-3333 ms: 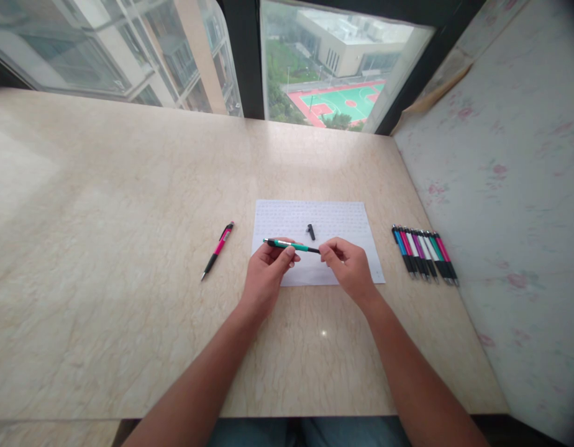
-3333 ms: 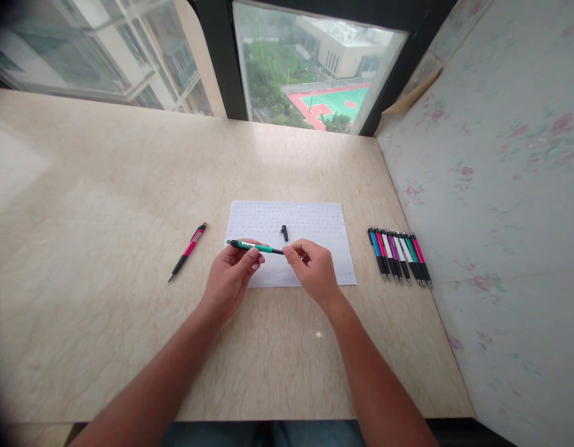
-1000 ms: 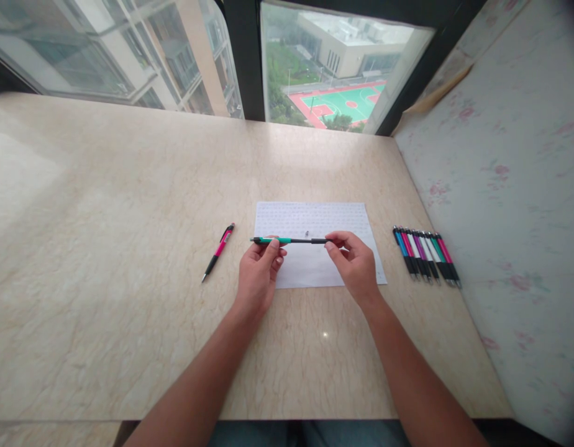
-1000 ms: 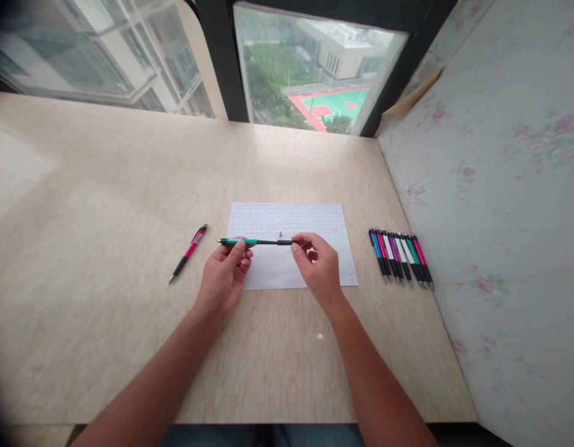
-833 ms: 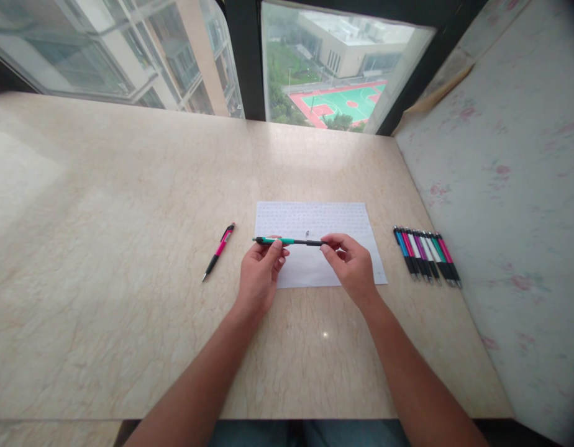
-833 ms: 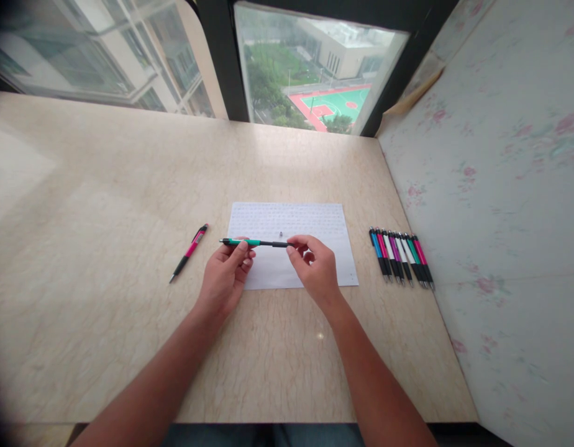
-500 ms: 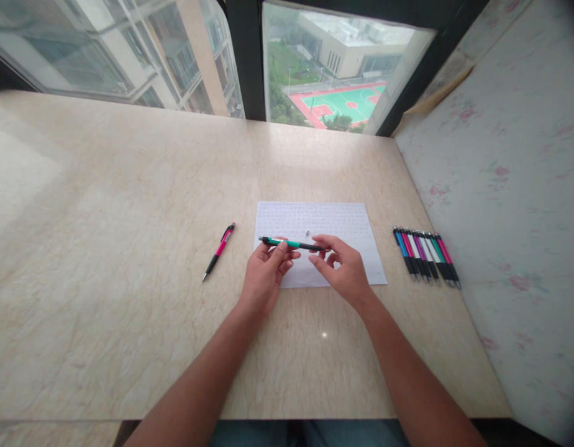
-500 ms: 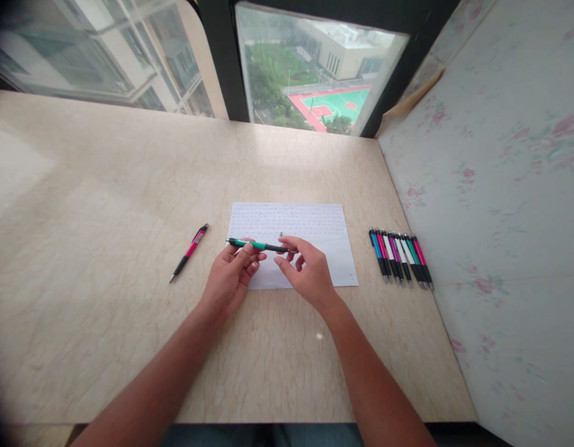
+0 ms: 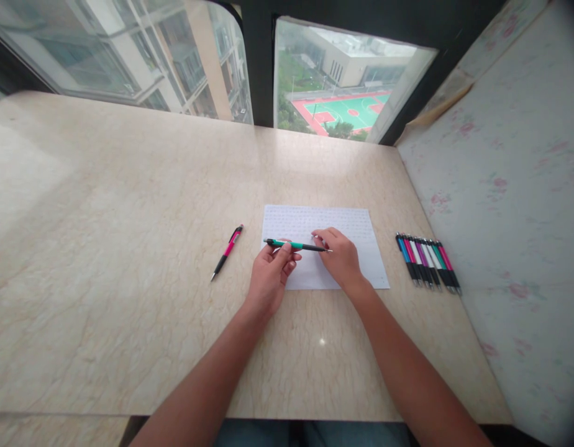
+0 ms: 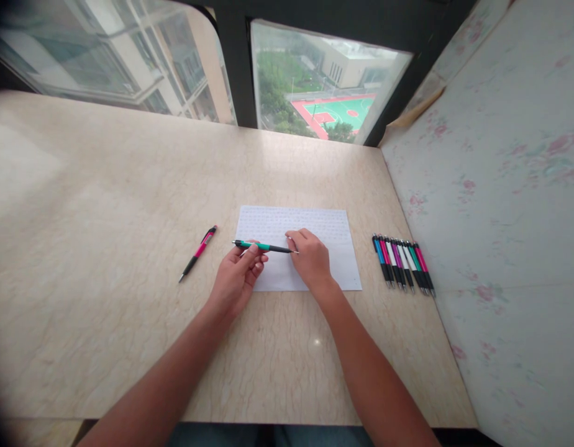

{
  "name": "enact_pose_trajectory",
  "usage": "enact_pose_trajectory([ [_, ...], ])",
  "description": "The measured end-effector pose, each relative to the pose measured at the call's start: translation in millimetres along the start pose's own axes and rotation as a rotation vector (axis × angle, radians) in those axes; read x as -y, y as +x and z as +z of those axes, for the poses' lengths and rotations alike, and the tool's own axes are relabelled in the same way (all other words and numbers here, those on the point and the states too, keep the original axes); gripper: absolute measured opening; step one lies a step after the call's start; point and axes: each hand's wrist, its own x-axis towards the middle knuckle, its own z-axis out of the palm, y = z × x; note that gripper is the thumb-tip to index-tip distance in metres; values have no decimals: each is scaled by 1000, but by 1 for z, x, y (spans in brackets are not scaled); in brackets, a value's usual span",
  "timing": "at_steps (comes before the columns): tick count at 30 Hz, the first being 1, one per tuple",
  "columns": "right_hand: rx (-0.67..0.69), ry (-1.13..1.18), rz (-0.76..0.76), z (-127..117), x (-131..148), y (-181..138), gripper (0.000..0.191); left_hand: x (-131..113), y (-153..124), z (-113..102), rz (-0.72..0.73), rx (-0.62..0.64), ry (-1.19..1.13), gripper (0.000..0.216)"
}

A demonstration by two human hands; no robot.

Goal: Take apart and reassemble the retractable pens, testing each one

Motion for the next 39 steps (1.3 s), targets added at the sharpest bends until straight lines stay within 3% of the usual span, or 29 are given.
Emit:
enact_pose_trajectory([
  [3, -77, 202, 52, -3, -4, -4, 17, -3, 4, -3, 19, -13, -18, 29],
  [8, -174, 778, 313, -14, -4, -19, 16, -7, 9, -8, 71, -38, -38, 27],
  [12, -187, 998, 333, -16, 3, -27, 13, -6, 10, -8, 72, -54, -17, 27],
  [27, -146, 1001, 334, -15, 11, -28, 14, -3, 9, -6, 75, -45, 23, 28],
  [39, -102, 768, 291, -11, 13, -31, 16, 2, 5, -3, 54, -29, 44, 28],
])
